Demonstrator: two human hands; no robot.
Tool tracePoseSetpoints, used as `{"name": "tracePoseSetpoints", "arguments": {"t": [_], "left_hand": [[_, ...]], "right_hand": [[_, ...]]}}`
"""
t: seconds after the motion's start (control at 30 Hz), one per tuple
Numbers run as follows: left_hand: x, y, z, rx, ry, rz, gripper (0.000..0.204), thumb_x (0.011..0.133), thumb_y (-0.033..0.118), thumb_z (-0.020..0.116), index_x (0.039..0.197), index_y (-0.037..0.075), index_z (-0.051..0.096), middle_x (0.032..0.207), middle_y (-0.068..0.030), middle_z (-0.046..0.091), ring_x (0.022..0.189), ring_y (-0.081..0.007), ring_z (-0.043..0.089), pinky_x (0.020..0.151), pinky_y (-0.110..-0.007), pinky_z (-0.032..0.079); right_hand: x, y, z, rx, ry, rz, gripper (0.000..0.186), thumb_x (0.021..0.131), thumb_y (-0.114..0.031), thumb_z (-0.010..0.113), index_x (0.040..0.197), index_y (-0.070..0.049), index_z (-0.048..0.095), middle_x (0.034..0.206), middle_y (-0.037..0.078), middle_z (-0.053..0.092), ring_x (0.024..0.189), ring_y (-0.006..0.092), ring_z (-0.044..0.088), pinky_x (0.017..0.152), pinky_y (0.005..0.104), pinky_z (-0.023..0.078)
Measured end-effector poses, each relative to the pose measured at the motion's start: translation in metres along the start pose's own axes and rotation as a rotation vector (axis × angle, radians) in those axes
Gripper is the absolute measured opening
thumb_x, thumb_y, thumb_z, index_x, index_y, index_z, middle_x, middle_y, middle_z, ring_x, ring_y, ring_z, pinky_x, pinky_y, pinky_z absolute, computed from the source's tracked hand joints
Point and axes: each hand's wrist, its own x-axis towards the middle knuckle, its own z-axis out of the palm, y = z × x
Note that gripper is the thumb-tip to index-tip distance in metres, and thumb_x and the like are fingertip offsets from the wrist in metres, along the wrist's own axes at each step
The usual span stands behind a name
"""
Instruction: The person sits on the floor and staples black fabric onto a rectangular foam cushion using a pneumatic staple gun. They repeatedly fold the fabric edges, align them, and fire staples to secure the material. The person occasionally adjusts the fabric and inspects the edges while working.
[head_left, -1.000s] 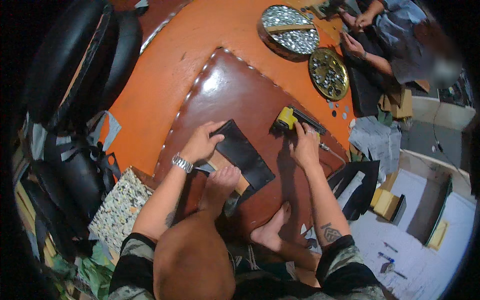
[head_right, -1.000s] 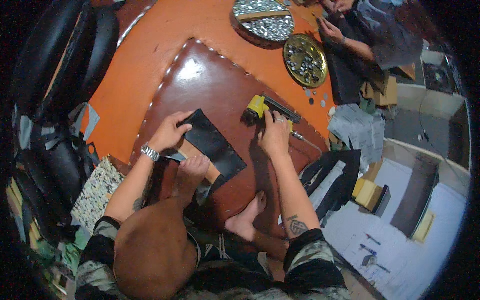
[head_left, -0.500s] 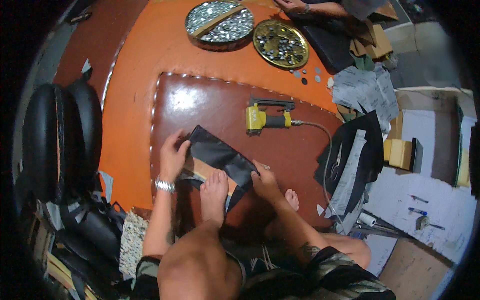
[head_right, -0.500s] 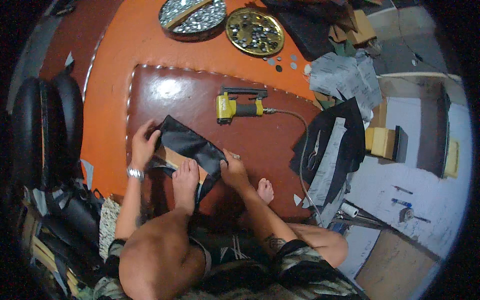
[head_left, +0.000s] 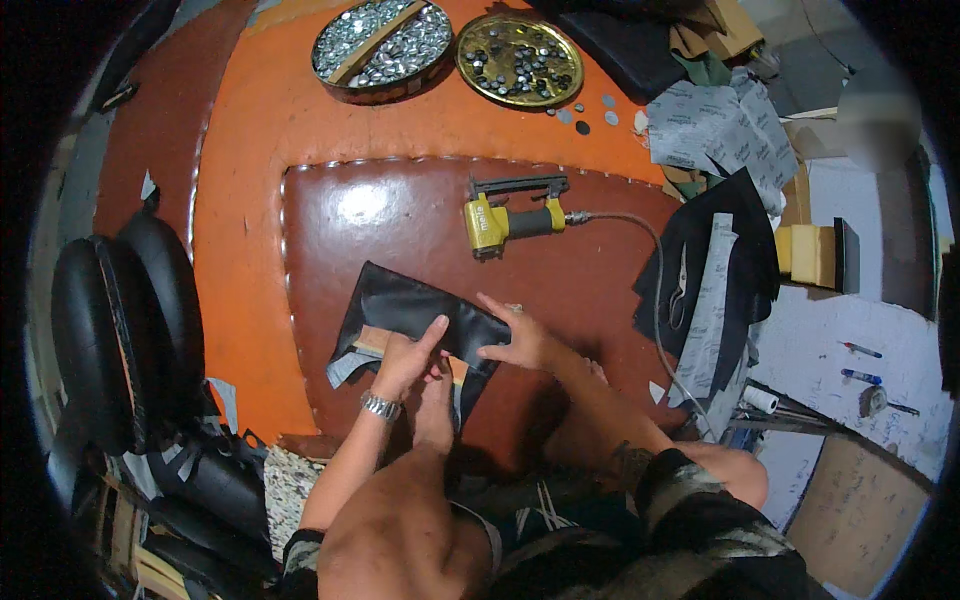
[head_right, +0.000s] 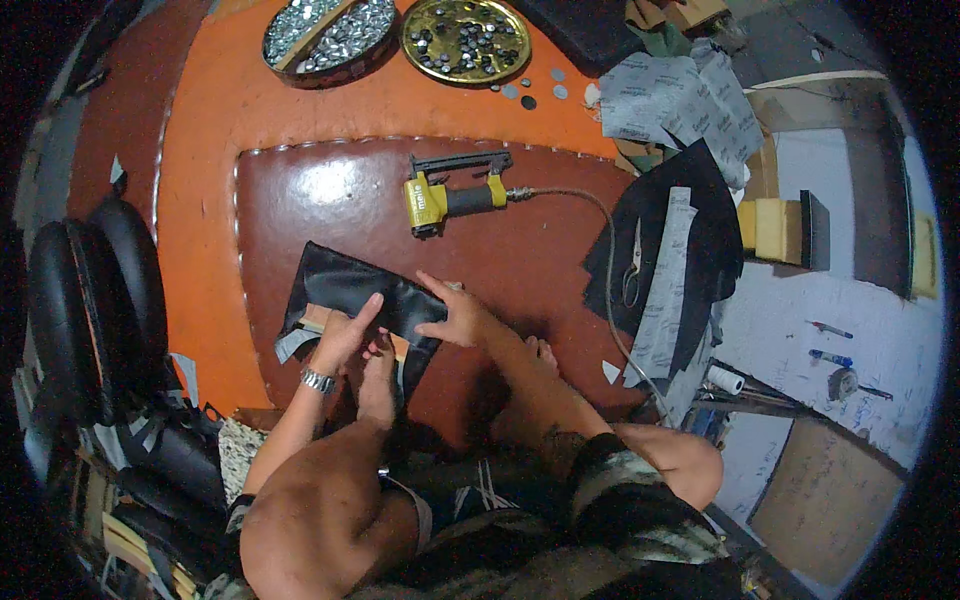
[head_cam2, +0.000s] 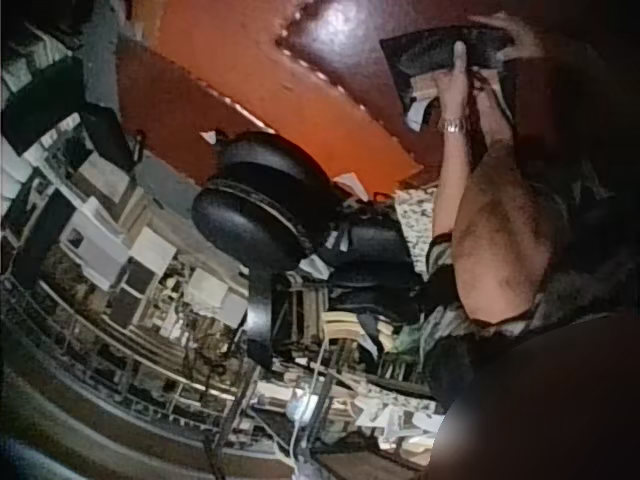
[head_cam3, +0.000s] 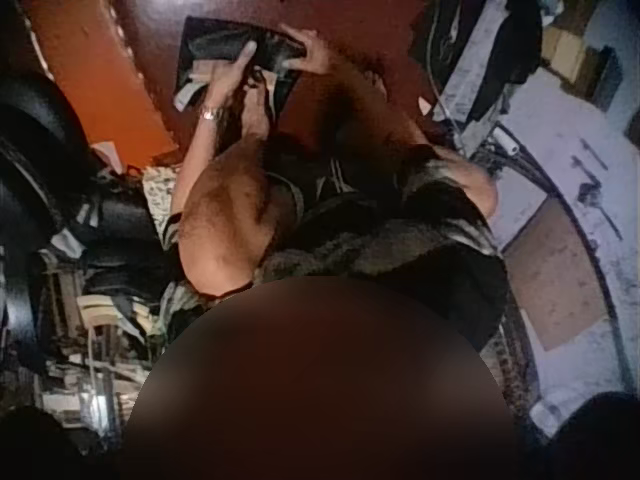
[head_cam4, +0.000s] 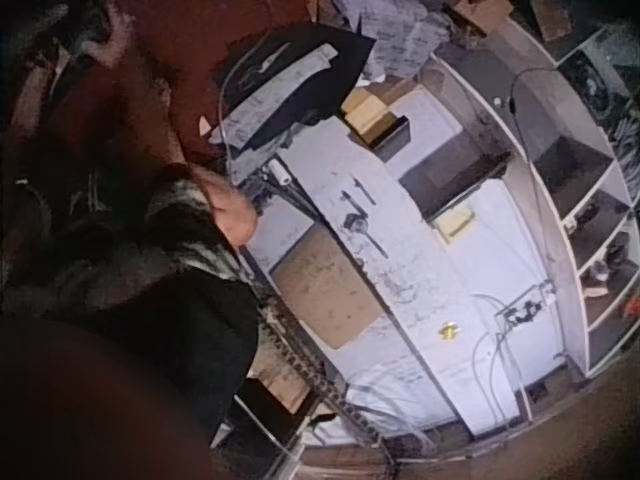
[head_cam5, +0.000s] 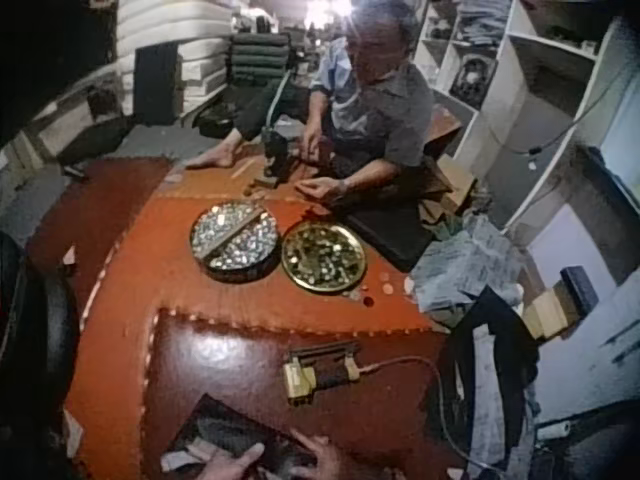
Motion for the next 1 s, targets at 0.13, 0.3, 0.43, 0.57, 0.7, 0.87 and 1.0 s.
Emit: {"name": "tracePoseSetpoints", "arguments": {"t": [0.13, 0.3, 0.43, 0.57, 0.7, 0.87, 1.0], "left_hand": [[0.007, 0.0, 0.008, 0.058, 0.061, 0.008, 0.053, 0.101, 0.048, 0.074, 0.076, 0.001, 0.07, 0.064, -0.0066, 0.068, 0.049, -0.0141, 0.06, 0.045, -0.029, 0.046], [0.004, -0.008, 0.001, 0.152, 0.042, 0.083, 0.056, 0.102, 0.044, 0.073, 0.065, 0.003, 0.067, 0.059, -0.0052, 0.065, 0.05, -0.0132, 0.058, 0.048, -0.03, 0.045], [-0.001, -0.015, 0.0, 0.156, 0.058, 0.126, 0.06, 0.103, 0.045, 0.07, 0.061, 0.002, 0.066, 0.057, -0.0067, 0.063, 0.052, -0.0144, 0.059, 0.053, -0.032, 0.047], [-0.005, -0.021, 0.004, 0.077, 0.073, 0.151, 0.063, 0.103, 0.046, 0.071, 0.059, 0.0, 0.065, 0.055, -0.0069, 0.062, 0.051, -0.0155, 0.057, 0.053, -0.035, 0.048], [-0.003, -0.025, 0.0, 0.274, 0.15, 0.222, 0.07, 0.101, 0.048, 0.072, 0.056, -0.005, 0.061, 0.051, -0.0131, 0.057, 0.048, -0.0199, 0.056, 0.053, -0.04, 0.048], [0.012, -0.036, -0.007, 0.64, 0.27, 0.348, 0.078, 0.097, 0.055, 0.073, 0.058, -0.011, 0.06, 0.054, -0.0281, 0.056, 0.049, -0.0392, 0.06, 0.056, -0.05, 0.049], [0.025, -0.044, -0.008, 0.758, 0.354, 0.467, 0.079, 0.097, 0.057, 0.072, 0.058, -0.012, 0.061, 0.056, -0.0309, 0.059, 0.052, -0.0443, 0.061, 0.056, -0.052, 0.048]], "right_hand": [[0.021, -0.006, -0.019, -0.156, -0.21, 0.119, 0.135, 0.073, -0.034, 0.097, 0.173, -0.019, 0.008, 0.135, 0.035, 0.063, 0.129, 0.0501, 0.06, 0.109, 0.0504, 0.047], [0.036, -0.019, -0.032, -0.488, -0.411, 0.097, 0.154, 0.064, -0.037, 0.101, 0.172, -0.021, -0.008, 0.125, 0.033, 0.068, 0.117, 0.0502, 0.067, 0.102, 0.0533, 0.052], [0.036, -0.026, -0.032, -0.619, -0.45, 0.073, 0.155, 0.063, -0.037, 0.101, 0.172, -0.024, -0.008, 0.12, 0.03, 0.071, 0.114, 0.0486, 0.068, 0.098, 0.0539, 0.053], [0.031, -0.023, -0.031, -0.632, -0.414, 0.042, 0.15, 0.063, -0.036, 0.101, 0.172, -0.027, -0.001, 0.117, 0.026, 0.071, 0.11, 0.047, 0.069, 0.097, 0.0528, 0.054], [0.012, -0.017, -0.026, -0.594, -0.224, -0.129, 0.133, 0.067, -0.035, 0.098, 0.172, -0.027, 0.016, 0.125, 0.023, 0.067, 0.119, 0.0435, 0.065, 0.1, 0.0512, 0.053], [-0.009, -0.019, -0.023, -0.586, -0.04, -0.201, 0.104, 0.075, -0.033, 0.093, 0.164, -0.023, 0.041, 0.136, 0.018, 0.062, 0.128, 0.0397, 0.058, 0.104, 0.0518, 0.051], [0.017, -0.023, -0.058, -0.727, 0.211, -0.269, 0.076, 0.082, -0.026, 0.087, 0.152, -0.015, 0.056, 0.135, 0.017, 0.063, 0.125, 0.0402, 0.059, 0.104, 0.0523, 0.05]]}}
